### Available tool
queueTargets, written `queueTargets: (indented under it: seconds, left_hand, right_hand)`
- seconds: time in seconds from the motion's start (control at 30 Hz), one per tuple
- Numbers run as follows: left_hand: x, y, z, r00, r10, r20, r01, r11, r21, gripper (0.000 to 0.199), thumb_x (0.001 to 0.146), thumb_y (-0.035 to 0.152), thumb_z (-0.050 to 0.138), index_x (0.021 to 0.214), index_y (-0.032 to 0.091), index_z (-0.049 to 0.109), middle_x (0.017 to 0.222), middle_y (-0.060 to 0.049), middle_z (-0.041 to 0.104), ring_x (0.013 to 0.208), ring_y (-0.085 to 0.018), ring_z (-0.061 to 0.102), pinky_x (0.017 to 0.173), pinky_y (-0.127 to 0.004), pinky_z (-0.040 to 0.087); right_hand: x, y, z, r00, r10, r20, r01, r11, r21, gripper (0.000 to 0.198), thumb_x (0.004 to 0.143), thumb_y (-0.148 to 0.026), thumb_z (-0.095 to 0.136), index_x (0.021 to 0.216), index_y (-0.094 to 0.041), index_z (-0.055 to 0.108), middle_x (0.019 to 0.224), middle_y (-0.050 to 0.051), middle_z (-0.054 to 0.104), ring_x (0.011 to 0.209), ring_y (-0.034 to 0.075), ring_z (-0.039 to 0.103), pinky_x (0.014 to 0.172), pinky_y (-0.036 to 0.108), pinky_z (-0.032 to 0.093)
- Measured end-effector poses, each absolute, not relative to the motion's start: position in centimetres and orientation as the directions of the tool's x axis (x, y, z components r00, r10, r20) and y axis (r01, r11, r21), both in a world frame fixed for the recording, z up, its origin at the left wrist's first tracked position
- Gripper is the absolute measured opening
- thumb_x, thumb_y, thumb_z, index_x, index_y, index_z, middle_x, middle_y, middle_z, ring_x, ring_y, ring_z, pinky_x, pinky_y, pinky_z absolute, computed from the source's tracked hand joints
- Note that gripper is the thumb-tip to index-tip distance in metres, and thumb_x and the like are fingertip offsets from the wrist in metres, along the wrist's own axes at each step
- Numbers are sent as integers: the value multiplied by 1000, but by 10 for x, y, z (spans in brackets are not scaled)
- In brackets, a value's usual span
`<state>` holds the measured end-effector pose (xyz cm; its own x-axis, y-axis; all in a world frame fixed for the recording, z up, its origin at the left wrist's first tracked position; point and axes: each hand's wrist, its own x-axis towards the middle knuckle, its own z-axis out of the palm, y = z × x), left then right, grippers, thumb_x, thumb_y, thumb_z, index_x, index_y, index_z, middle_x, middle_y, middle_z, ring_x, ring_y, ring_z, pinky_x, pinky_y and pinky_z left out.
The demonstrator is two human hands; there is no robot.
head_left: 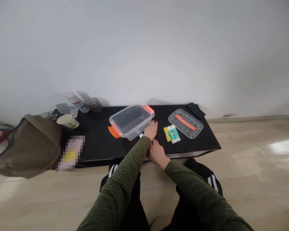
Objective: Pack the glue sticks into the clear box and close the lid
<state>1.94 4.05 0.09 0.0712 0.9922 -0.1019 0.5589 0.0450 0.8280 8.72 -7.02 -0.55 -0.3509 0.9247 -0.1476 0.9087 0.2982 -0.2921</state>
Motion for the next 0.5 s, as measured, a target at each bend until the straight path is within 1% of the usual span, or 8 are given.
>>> queueTargets:
  seconds: [0.1,0.17,0.23,0.27,0.3,0.37,0.43,0.5]
  left_hand:
    - [23,40,1,93,987,-133,648,41,761,37,87,1,50,114,19,67,139,-19,52,127,-32,59,117,-49,34]
    - [21,39,4,148,976,-162,779,-14,627,37,90,2,46,117,18,65,134,-19,53,122,-29,62,111,-45,42]
    - [17,38,9,203,960,-191,889,-99,447,40,92,2,42,123,17,62,132,-19,54,116,-27,65,104,-41,48]
    - [15,38,12,223,956,-192,914,-136,381,41,92,2,41,126,17,61,132,-18,55,114,-26,66,101,-39,49]
    - [13,38,15,239,955,-173,922,-167,350,42,93,3,41,128,17,60,131,-18,57,112,-25,67,99,-38,50]
    - [7,36,23,264,961,-86,902,-215,375,41,94,7,44,131,17,59,130,-17,60,114,-25,65,100,-36,49]
    - [1,34,29,272,962,17,854,-250,456,40,95,11,47,134,15,58,129,-17,63,118,-26,63,104,-37,48]
    - [-4,31,31,254,964,82,799,-257,544,41,96,14,48,136,14,57,128,-17,66,119,-27,63,107,-39,46]
  right_hand:
    - [86,-68,-15,-345,921,-180,924,299,-240,44,95,-23,52,138,-13,50,134,20,55,113,28,55,79,33,55]
    - [89,-65,-16,-342,924,-173,927,301,-224,37,99,-23,47,134,-13,53,130,19,57,112,26,55,79,32,54]
    - [94,-63,-13,-334,931,-151,929,298,-218,31,100,-24,45,127,-13,56,125,18,60,112,26,56,80,31,53]
    - [97,-61,-11,-323,936,-141,933,289,-216,28,100,-24,45,123,-13,58,123,17,61,113,26,56,80,31,53]
    - [100,-60,-9,-308,942,-135,936,275,-218,26,100,-23,45,119,-13,59,121,17,61,113,26,56,81,32,52]
    - [109,-56,-3,-266,955,-130,945,231,-232,23,100,-22,45,115,-12,60,118,16,63,113,26,57,84,32,51]
    - [121,-52,4,-208,969,-136,951,168,-260,24,100,-22,43,113,-12,60,116,17,64,109,26,60,85,33,49]
    - [138,-48,12,-147,980,-135,950,102,-296,26,101,-23,41,115,-11,60,116,17,65,104,26,63,86,34,48]
